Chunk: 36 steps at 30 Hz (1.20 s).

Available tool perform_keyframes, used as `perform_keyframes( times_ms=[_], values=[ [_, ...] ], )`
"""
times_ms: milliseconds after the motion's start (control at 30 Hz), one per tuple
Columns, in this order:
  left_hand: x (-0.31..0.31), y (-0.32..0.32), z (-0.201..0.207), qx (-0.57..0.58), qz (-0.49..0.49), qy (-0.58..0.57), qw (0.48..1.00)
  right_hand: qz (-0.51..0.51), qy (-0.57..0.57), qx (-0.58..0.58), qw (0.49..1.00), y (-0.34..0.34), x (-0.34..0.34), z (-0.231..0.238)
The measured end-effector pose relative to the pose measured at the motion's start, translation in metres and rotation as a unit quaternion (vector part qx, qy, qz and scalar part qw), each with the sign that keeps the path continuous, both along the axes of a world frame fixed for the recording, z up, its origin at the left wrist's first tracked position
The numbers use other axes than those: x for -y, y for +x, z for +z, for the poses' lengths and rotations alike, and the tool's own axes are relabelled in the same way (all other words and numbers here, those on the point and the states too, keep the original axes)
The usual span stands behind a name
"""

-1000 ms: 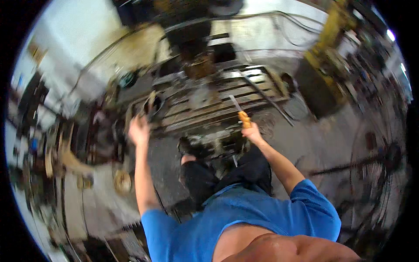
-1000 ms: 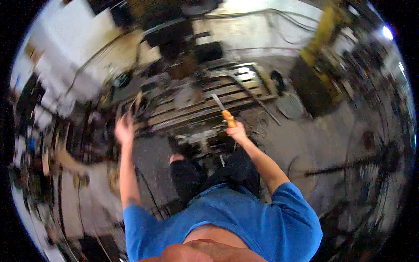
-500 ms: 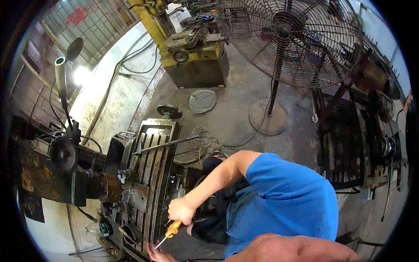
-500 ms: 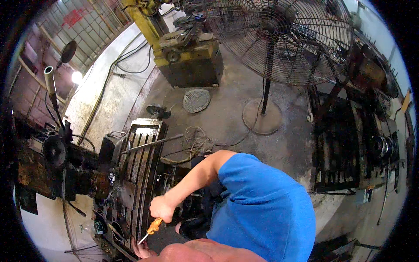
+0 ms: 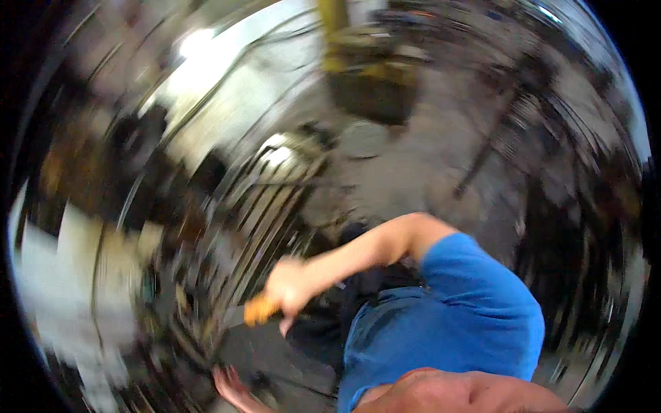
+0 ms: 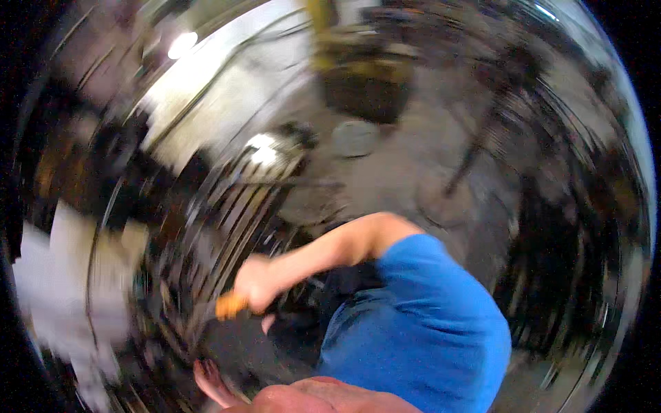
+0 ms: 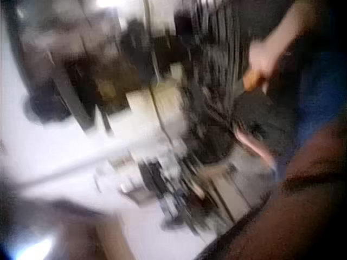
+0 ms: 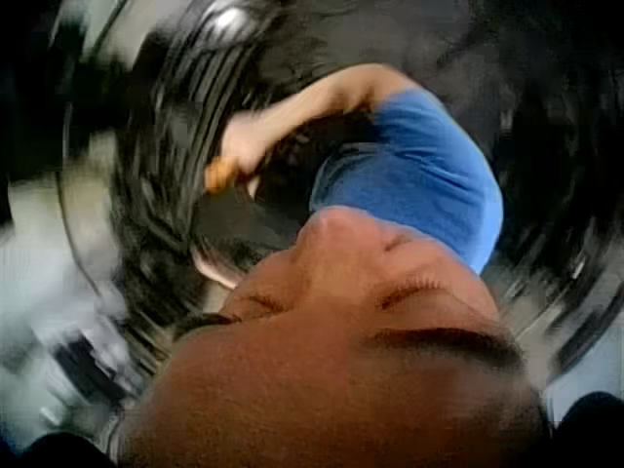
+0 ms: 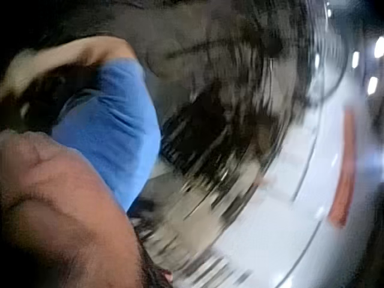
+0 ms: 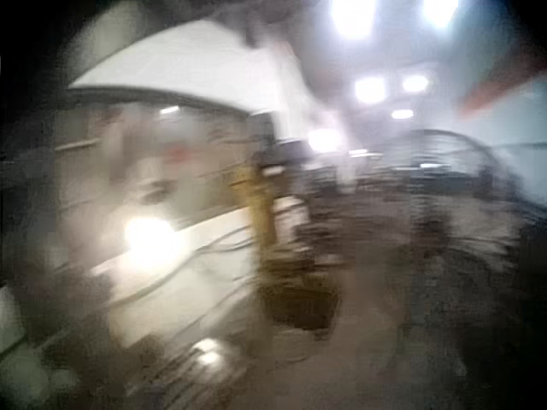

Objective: The person places metal pieces onto a milling machine, uses a tool to process them, and then puts them into a container.

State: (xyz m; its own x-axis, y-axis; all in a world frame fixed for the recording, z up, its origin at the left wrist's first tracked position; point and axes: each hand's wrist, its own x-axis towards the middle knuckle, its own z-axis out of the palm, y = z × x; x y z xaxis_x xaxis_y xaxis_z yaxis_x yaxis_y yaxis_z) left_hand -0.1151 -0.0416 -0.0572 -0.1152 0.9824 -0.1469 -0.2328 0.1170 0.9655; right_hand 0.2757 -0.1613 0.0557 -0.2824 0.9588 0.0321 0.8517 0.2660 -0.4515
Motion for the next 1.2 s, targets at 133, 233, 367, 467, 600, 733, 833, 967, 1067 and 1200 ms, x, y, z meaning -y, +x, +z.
perform_keyframes(
  times_ms=[133,233,367,467,600,733,833,967,1067,1200],
  values=[
    [0.031,-0.076,-0.001,-0.043,0.02,0.027,0.998,-0.157,-0.102,0.177,0.966,0.054,-0.01,0.012],
    [0.056,-0.123,0.002,-0.168,0.092,0.027,0.981,-0.162,-0.066,0.195,0.965,0.066,-0.029,0.0],
    [0.111,-0.222,-0.025,-0.345,0.16,0.029,0.924,-0.177,-0.027,0.202,0.963,0.058,-0.075,-0.015],
    [0.16,-0.288,-0.028,-0.502,0.197,0.018,0.842,-0.225,-0.027,0.217,0.949,0.063,-0.129,-0.022],
    [0.227,-0.312,-0.019,-0.551,0.281,-0.025,0.785,-0.261,-0.045,0.201,0.943,0.055,-0.168,-0.025],
    [0.344,-0.357,-0.07,-0.557,0.336,-0.014,0.76,-0.205,-0.052,0.203,0.956,0.031,-0.183,-0.034],
    [0.357,-0.346,-0.076,-0.55,0.362,-0.074,0.748,-0.212,-0.082,0.197,0.954,0.038,-0.134,-0.024],
    [0.38,-0.379,-0.116,-0.564,0.305,-0.122,0.757,-0.125,-0.032,0.121,0.984,0.091,-0.096,-0.033],
    [0.394,-0.37,-0.094,-0.466,0.341,-0.233,0.783,-0.119,-0.007,0.108,0.987,0.111,-0.095,-0.029],
    [0.422,-0.34,-0.058,-0.425,0.363,-0.246,0.792,0.049,0.103,0.228,0.967,0.157,-0.119,-0.057]
  ],
)
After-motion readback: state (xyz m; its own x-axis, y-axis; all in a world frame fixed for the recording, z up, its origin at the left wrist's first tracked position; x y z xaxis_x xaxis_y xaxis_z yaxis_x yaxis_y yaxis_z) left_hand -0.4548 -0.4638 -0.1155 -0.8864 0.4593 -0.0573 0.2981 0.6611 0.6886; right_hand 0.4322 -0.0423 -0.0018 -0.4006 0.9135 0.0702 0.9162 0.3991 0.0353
